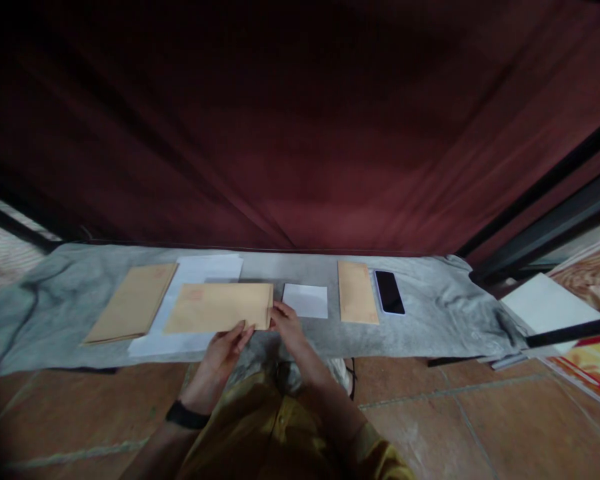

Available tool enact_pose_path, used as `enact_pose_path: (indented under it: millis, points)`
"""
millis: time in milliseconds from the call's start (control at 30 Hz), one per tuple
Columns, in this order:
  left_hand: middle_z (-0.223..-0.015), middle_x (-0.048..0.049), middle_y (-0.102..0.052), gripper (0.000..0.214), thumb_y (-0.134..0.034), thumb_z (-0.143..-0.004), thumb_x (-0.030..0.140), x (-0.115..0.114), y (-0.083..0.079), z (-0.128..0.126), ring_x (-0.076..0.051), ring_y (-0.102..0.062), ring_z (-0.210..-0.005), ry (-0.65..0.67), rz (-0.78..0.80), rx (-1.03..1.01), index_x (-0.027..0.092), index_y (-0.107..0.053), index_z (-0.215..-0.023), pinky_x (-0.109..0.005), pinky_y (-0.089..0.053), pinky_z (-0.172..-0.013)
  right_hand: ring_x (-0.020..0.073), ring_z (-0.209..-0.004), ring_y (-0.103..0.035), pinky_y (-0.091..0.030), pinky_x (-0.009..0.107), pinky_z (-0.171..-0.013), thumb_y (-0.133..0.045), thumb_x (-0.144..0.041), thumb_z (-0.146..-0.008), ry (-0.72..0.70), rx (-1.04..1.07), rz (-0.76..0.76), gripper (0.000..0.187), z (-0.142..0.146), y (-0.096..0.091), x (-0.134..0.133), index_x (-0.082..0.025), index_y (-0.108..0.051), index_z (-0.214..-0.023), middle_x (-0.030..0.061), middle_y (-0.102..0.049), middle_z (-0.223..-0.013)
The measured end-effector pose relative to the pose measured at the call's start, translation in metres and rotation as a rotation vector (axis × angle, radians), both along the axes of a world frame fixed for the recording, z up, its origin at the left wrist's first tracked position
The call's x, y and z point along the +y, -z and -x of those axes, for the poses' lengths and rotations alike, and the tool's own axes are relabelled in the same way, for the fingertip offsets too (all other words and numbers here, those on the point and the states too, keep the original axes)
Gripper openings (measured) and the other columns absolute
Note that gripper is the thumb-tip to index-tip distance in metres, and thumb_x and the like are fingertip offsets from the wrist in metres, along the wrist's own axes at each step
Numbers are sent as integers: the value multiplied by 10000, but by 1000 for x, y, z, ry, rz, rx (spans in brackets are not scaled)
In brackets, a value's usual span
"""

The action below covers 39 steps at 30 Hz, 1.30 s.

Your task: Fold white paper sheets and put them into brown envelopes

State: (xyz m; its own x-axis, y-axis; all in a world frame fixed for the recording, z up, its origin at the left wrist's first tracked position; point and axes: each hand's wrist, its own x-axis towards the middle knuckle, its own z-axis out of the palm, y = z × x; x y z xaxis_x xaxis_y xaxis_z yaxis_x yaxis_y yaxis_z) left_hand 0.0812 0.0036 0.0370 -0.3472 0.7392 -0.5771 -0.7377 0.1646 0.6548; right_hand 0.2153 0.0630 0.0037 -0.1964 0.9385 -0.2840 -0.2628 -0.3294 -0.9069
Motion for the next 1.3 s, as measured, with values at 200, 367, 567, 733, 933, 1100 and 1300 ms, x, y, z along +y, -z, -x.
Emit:
enact_pose_path:
  millis: [200,367,567,733,933,1100,1300]
  points:
    - [-797,-57,-733,146,-799,-785,209,-35,3,8,-180,-729,-752,327,47,196,156,-668,-821,-308,-614,-759,165,-614,-580,-470,258,-556,-651,-446,-616,25,-57,39,284,-7,-8,2,-225,-664,-794,-31,-648,-678]
    - [-1475,-148,-548,545,-752,-814,339,-35,-5,19,-331,-483,-1399,559,-331,1327,239,-604,-1329,-539,-407,-1140,151,-659,-551,-437,247,-619,-613,-416,-662,-55,-201,-113,241,-15,5,1,-210,-654,-780,-28,-638,-708]
    - [-1695,-232,-91,1293,-858,-635,542,20,4,51,-407,-64,-1567,1101,-289,1880,258,-87,-1633,-686,-71,-1200,188,-736,-574,-449,278,-687,-558,-436,-762,-68,-360,-226,236,-23,16,-8,-219,-644,-798,-4,-646,-738]
    - [-1670,-230,-212,1363,-870,-583,569,21,16,51,-401,-145,-1558,1254,-262,1876,274,-57,-1635,-673,-49,-1205,205,-777,-591,-458,299,-720,-554,-442,-803,-75,-381,-260,257,-31,18,-11,-211,-664,-825,21,-679,-802]
    - [-1614,-212,-324,1352,-867,-593,480,1,4,49,-395,-285,-1507,1189,-276,1883,268,-35,-1638,-666,-74,-1216,197,-766,-585,-453,291,-712,-573,-461,-808,-60,-374,-265,268,-37,16,-11,-218,-683,-832,11,-678,-776]
    - [-1604,-194,-316,1265,-827,-653,475,-6,-13,53,-399,-265,-1505,1027,-392,2000,268,-61,-1638,-671,-75,-1217,183,-732,-570,-460,274,-673,-663,-463,-734,-72,-278,-177,244,-40,4,-12,-225,-676,-787,1,-655,-732]
    - [-1600,-208,-291,1189,-820,-686,427,-8,-33,49,-389,-263,-1504,983,-498,2127,246,-122,-1632,-660,-93,-1221,170,-716,-625,-509,246,-563,-789,-468,-678,-334,-8,42,399,-53,-23,-18,-220,-722,-982,14,-705,-871]
